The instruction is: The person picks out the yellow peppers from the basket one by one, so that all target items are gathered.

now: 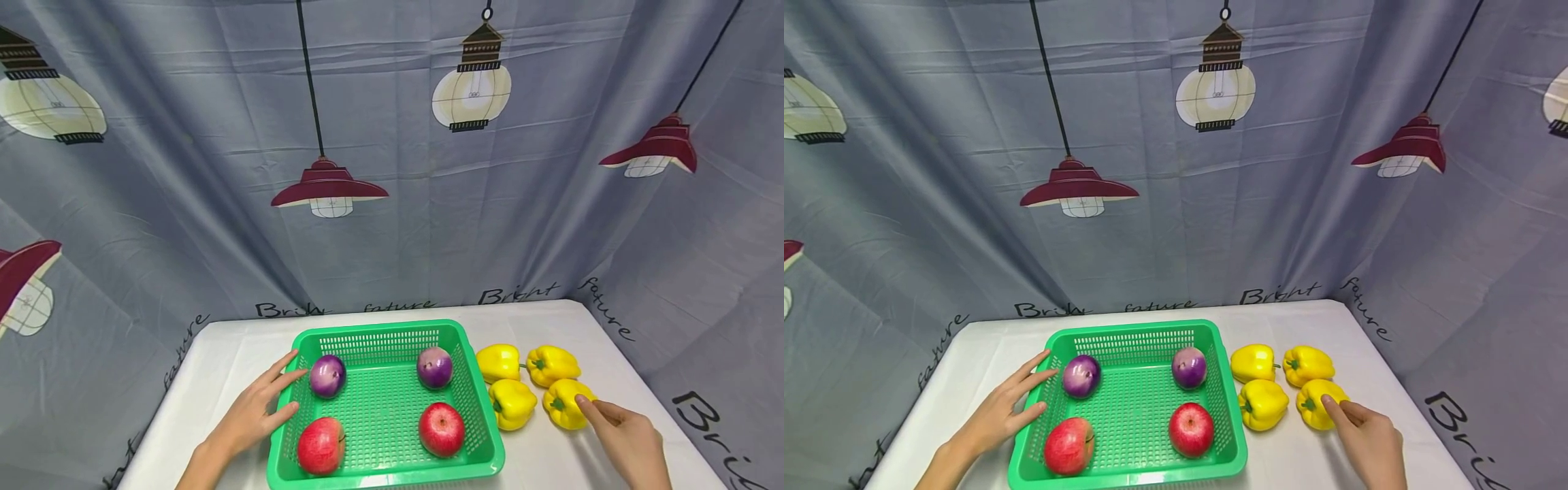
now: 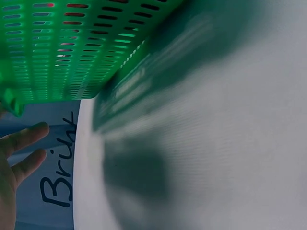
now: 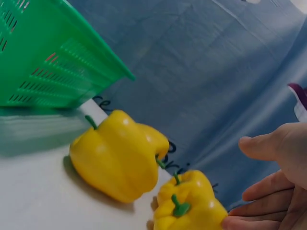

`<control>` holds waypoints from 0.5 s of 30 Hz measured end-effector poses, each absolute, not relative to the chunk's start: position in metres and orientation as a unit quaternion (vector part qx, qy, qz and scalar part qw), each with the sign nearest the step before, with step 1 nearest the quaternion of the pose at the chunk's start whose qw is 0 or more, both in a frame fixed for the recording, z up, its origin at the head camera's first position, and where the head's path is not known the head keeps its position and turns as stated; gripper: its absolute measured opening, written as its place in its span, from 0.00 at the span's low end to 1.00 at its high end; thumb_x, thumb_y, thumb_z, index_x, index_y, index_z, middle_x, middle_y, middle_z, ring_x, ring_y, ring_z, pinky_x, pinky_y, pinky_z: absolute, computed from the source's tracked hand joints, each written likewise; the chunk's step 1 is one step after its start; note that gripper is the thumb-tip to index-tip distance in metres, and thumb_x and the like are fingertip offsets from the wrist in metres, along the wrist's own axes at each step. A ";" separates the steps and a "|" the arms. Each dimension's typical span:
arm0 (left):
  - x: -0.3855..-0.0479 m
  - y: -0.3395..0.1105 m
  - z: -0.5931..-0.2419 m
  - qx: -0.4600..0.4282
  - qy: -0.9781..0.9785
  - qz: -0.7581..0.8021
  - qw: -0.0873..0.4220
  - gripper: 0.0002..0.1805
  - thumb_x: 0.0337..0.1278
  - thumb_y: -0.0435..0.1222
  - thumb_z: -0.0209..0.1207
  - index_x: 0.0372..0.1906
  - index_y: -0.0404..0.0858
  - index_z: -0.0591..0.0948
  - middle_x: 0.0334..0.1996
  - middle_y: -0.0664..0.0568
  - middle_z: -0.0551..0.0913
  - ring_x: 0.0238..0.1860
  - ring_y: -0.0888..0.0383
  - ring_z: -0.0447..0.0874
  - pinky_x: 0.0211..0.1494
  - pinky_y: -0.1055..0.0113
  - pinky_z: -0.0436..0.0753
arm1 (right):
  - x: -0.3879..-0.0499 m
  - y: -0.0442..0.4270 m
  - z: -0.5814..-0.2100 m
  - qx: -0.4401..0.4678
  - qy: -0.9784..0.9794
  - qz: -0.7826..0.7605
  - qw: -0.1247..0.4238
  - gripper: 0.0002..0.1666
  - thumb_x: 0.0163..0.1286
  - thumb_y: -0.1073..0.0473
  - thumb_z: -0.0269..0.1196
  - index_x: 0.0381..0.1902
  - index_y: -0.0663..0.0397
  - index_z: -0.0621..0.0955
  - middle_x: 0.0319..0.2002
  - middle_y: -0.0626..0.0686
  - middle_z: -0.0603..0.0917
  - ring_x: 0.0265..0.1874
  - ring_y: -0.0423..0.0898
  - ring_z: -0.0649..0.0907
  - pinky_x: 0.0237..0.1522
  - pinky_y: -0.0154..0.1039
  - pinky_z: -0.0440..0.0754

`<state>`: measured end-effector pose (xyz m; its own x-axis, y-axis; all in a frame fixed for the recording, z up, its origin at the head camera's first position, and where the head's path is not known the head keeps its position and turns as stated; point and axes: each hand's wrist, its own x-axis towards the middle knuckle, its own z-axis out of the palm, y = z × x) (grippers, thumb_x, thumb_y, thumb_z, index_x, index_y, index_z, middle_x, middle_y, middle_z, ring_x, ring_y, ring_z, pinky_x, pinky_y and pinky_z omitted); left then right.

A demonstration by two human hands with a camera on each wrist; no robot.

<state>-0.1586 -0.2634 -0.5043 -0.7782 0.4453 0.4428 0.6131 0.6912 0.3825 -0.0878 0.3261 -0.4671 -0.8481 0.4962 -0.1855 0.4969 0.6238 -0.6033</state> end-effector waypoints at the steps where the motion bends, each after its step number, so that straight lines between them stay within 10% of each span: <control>1: -0.159 -0.264 -0.504 -0.291 -0.907 -0.259 0.159 0.31 0.57 0.42 0.68 0.67 0.44 0.78 0.76 0.48 0.63 0.70 0.40 0.68 0.57 0.34 0.75 | -0.090 0.325 -0.465 0.269 0.903 -0.335 0.000 0.58 0.69 0.24 0.51 0.60 0.81 0.73 0.58 0.76 0.76 0.58 0.76 0.72 0.52 0.68 0.75; 15: -0.171 -0.265 -0.490 -0.300 -0.919 -0.190 0.174 0.36 0.56 0.49 0.68 0.70 0.44 0.75 0.76 0.46 0.64 0.65 0.40 0.71 0.58 0.36 0.73 | -0.129 0.291 -0.420 0.086 0.947 -0.305 -0.048 0.51 0.72 0.30 0.55 0.63 0.78 0.73 0.56 0.74 0.79 0.55 0.72 0.79 0.54 0.66 0.75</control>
